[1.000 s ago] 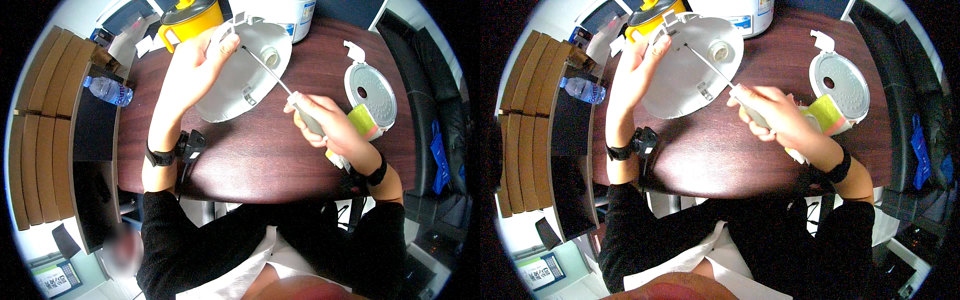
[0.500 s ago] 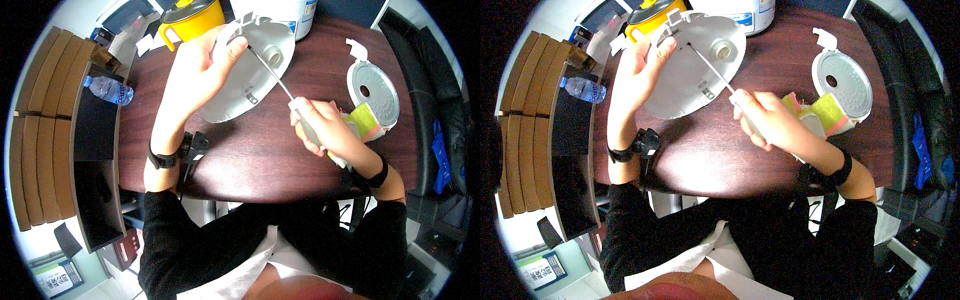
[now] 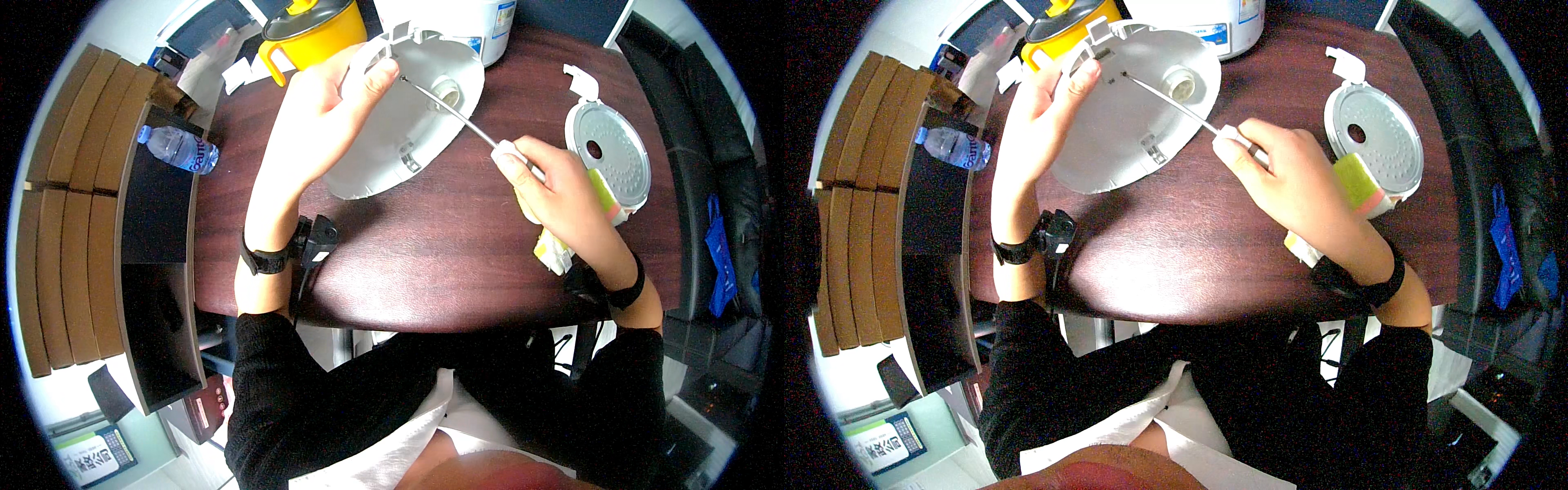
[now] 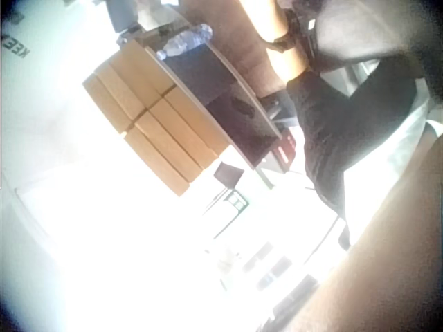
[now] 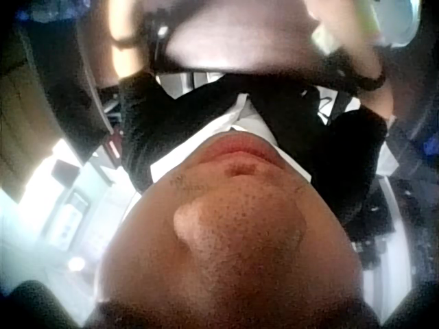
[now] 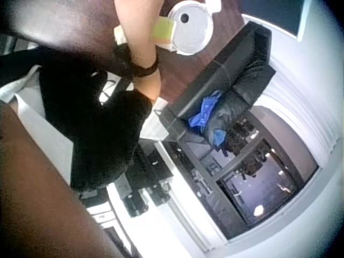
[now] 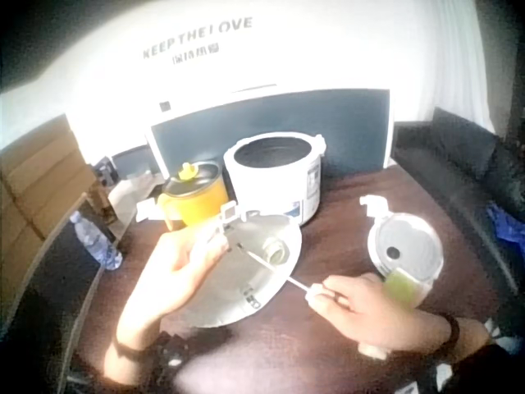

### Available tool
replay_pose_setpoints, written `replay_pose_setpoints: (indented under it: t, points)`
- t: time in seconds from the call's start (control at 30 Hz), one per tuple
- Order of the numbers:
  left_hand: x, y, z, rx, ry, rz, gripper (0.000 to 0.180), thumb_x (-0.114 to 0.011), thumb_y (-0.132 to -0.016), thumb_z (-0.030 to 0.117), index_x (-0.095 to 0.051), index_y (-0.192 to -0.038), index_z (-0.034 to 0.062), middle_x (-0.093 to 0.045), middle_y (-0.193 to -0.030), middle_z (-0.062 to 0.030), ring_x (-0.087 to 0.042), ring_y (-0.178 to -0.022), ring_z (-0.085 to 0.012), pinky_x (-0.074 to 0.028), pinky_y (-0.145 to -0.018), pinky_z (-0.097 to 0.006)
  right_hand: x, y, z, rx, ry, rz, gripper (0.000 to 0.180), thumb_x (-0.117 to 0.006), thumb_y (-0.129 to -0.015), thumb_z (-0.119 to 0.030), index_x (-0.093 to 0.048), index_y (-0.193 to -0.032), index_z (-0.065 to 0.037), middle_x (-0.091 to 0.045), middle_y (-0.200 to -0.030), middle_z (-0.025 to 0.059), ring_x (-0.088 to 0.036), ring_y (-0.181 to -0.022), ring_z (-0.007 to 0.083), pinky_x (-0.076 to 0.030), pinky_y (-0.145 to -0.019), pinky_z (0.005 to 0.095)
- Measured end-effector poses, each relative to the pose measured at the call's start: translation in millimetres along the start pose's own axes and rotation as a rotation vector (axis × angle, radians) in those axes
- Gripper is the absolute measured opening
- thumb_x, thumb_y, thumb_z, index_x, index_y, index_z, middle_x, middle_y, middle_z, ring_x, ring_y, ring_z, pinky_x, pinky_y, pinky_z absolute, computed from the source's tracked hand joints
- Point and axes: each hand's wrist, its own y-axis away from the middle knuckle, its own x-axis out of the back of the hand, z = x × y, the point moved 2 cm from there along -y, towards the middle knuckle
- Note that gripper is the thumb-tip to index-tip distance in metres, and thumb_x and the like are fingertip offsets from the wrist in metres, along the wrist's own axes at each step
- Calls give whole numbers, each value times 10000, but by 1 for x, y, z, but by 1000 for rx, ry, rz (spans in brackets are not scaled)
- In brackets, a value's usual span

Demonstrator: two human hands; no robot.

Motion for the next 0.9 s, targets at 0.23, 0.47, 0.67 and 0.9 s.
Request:
replay_pose_setpoints:
  t: [0.23,0.47,0.67,0.9]
  points:
    - [2,0,5,6,-23,-26,427,-519,-900,409,-602,-1031,11,-641,-840,-118,-617,-816,-190,-466,-756,-308,1,2,-5,144,219,142,257,-567,-880,-260,-541,-796,-18,-545,-595,169,-550,-526,340,-405,-463,385]
    - [4,-1,3,-8,-101,-11,340,-534,-899,323,-603,-1030,18,-639,-837,-122,-622,-785,-198,-473,-733,-312,-26,4,3,-365,-762,-402,407,-368,-962,-432,-497,-907,-50,-455,-561,5,-393,-353,100,-286,-296,243]
    - [4,-2,-2,3,-52,23,309,-530,-900,284,-598,-1031,13,-640,-836,-116,-617,-788,-187,-468,-741,-303,-30,4,3,-432,-1021,-492,418,-361,-959,-446,-492,-930,-50,-476,-580,17,-412,-356,108,-303,-298,234]
    - [3,0,1,30,-38,-6,302,-528,-898,263,-594,-1055,14,-640,-855,-121,-615,-812,-179,-463,-753,-303,3,-2,-5,245,325,223,265,-594,-855,-264,-540,-779,-16,-577,-634,180,-582,-583,368,-449,-510,418]
